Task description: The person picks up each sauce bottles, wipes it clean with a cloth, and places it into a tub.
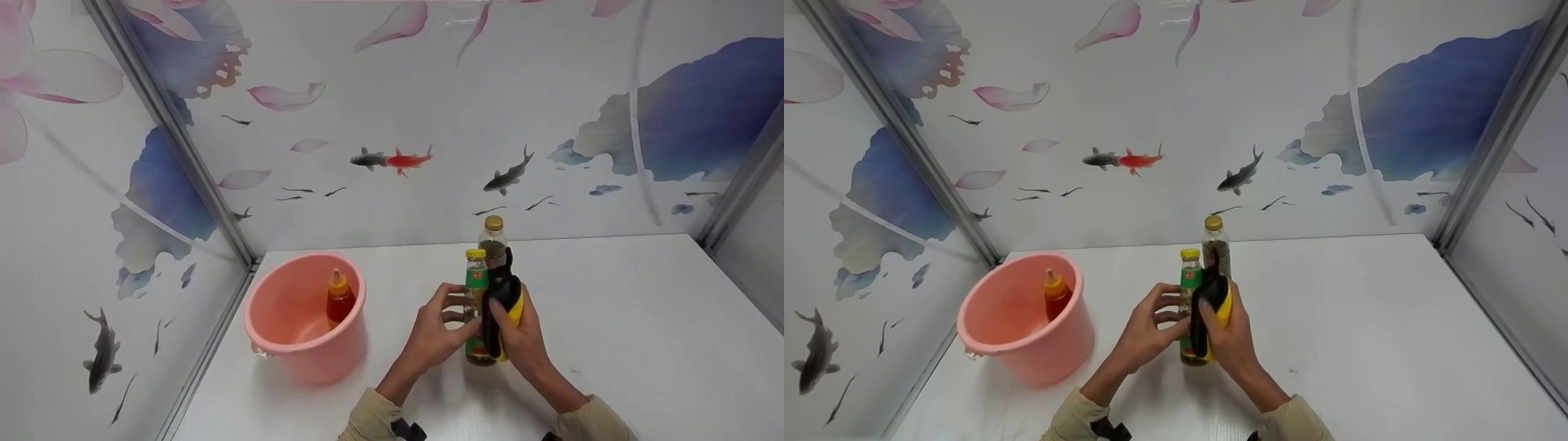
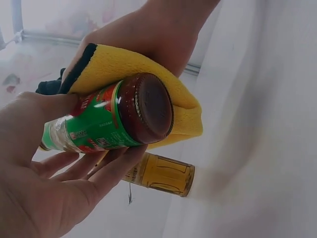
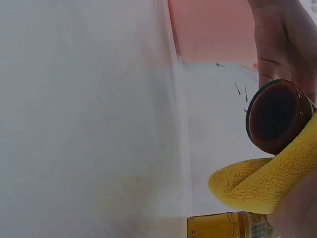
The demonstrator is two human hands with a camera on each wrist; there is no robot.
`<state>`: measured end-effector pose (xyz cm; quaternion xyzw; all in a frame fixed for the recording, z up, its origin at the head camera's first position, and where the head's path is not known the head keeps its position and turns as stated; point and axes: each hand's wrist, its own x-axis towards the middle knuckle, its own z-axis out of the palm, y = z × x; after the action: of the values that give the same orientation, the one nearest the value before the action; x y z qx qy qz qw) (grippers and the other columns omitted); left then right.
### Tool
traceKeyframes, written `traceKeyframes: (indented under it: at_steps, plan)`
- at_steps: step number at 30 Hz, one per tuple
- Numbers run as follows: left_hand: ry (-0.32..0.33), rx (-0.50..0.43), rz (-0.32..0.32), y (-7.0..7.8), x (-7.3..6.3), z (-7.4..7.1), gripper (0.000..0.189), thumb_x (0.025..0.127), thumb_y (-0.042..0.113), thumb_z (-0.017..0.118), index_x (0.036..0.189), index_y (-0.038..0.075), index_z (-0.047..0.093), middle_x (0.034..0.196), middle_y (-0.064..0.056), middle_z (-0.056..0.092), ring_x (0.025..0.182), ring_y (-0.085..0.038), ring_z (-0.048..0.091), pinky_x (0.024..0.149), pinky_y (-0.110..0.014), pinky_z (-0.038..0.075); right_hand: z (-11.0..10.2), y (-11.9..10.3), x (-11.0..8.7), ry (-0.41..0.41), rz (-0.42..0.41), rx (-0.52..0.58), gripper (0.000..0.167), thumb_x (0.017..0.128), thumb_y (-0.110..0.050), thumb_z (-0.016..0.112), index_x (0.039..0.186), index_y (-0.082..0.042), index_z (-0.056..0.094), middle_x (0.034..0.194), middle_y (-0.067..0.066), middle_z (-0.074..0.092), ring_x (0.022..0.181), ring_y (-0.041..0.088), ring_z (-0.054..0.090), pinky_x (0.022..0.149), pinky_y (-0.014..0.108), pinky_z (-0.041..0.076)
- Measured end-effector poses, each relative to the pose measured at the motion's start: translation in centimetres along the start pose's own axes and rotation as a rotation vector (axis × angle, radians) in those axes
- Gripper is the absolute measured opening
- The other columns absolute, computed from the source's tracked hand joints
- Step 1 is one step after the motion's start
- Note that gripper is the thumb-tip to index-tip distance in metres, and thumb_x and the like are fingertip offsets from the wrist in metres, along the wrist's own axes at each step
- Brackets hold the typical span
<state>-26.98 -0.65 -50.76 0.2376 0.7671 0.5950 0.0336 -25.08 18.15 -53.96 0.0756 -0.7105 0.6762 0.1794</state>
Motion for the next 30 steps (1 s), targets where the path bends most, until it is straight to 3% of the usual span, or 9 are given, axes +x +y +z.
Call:
traceKeyframes:
  at_steps: [4,9,14,23,30]
  plan:
    - [-0.014,-0.01,0.04,-0.3,-0.1,0.4,0.051,0.098,0.035,0.081,0.143,0.035,0.057,0.142,0.007,0.068,0.121,-0.009,0.071,0.1,-0.031,0.062,-0.2,-0.6,0.9,0.0,-0.029,0.003,0.04,0.112,-0.017,0.06,0.15,-0.013,0.048,0.122,0.007,0.063,0.103,0.025,0.067,0.088,0.028,0.062]
    - [-0.018,-0.027,0.046,-0.4,-0.1,0.8,0.056,0.099,0.039,0.079,0.15,0.041,0.055,0.137,0.003,0.071,0.115,-0.011,0.074,0.091,-0.027,0.064,-0.6,-1.1,1.6,0.006,-0.065,0.041,0.04,0.112,-0.015,0.06,0.15,-0.014,0.05,0.12,0.01,0.062,0.1,0.027,0.067,0.084,0.03,0.063]
    - [-0.001,-0.017,0.063,-0.4,0.0,1.0,0.057,0.1,0.037,0.078,0.152,0.037,0.055,0.131,0.0,0.075,0.111,-0.009,0.075,0.092,-0.025,0.063,-0.8,-1.1,1.4,-0.018,-0.075,0.024,0.04,0.112,-0.014,0.059,0.151,-0.011,0.048,0.12,0.009,0.063,0.1,0.024,0.067,0.085,0.029,0.063]
    - [0.113,-0.018,0.087,-0.1,0.3,0.1,0.06,0.099,0.036,0.081,0.153,0.028,0.055,0.131,0.002,0.076,0.12,-0.011,0.073,0.105,-0.031,0.06,0.0,-0.2,0.6,-0.031,-0.047,0.018,0.039,0.11,-0.014,0.062,0.147,-0.013,0.051,0.119,0.008,0.064,0.103,0.025,0.067,0.09,0.027,0.061]
    - [0.189,-0.038,0.053,0.5,0.4,-0.6,0.06,0.099,0.04,0.081,0.152,0.028,0.055,0.13,0.004,0.077,0.12,-0.013,0.074,0.107,-0.032,0.059,0.7,0.1,0.1,-0.042,-0.017,0.016,0.038,0.11,-0.014,0.063,0.146,-0.012,0.051,0.119,0.007,0.065,0.104,0.024,0.069,0.091,0.027,0.061]
